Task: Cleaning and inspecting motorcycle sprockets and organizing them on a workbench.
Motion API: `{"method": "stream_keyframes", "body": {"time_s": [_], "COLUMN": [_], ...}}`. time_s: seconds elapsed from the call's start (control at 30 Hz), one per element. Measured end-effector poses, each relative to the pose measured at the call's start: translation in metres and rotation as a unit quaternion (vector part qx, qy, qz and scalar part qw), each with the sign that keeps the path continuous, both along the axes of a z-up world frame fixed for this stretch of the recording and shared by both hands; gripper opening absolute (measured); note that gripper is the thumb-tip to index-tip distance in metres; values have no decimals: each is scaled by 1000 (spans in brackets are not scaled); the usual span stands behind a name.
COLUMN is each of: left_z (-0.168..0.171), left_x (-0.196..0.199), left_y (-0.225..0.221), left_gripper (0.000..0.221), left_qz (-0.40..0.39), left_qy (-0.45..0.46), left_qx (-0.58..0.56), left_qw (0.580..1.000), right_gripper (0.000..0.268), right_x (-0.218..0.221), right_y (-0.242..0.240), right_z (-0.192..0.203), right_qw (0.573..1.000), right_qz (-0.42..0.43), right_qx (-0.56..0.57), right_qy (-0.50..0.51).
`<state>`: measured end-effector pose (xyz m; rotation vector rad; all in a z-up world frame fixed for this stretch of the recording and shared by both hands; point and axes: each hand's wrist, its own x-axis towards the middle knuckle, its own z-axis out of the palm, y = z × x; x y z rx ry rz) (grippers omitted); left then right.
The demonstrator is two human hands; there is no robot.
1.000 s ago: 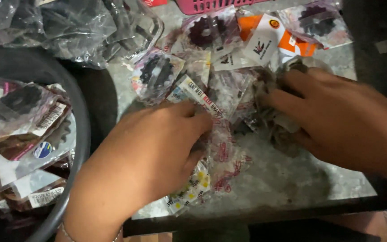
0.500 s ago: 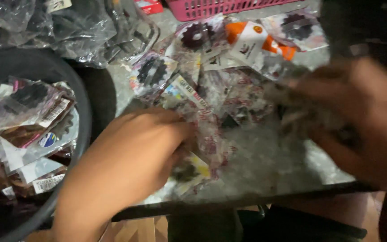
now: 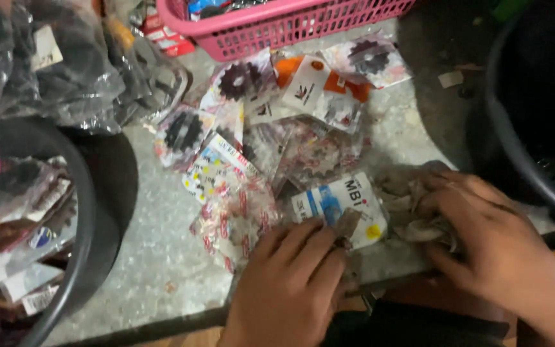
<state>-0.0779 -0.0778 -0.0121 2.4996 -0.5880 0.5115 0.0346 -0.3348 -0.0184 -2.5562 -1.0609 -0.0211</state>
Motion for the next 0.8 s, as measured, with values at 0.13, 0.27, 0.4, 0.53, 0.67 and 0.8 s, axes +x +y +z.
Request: {"method": "stream_keyframes", "body": {"time_s": [0.13, 0.27, 0.4, 0.53, 0.67, 0.8], "left_z": [-15, -45, -83, -111, -123, -126], "left_x": [-21, -28, -40, -22, -15, -6], "left_y": [-9, -24, -58, -66, -87, -68], "left_gripper": [46, 46, 48, 16, 12, 9], "left_qz": [24, 39, 73, 201, 359, 322], "left_qy": [39, -41, -29, -217, -277, -294], "left_qx": [-5, 22, 78, 82, 107, 102], "left_qw": [999, 998, 994, 952, 885, 894], "right_gripper": [71, 82, 75, 58, 41, 36], "right_x": [-6, -7, -16, -14, 12, 10], "right_y": [2, -1, 10, 34, 67, 46], "right_z": [0, -2, -9, -9, 15, -2], "right_qw": [1000, 995, 998, 987, 989, 972], "right_qz": [-3, -84, -20, 144, 75, 179], "right_qx": [-16, -43, -57, -55, -120, -40], "right_qy": [-11, -8, 19, 47, -50, 147]}}
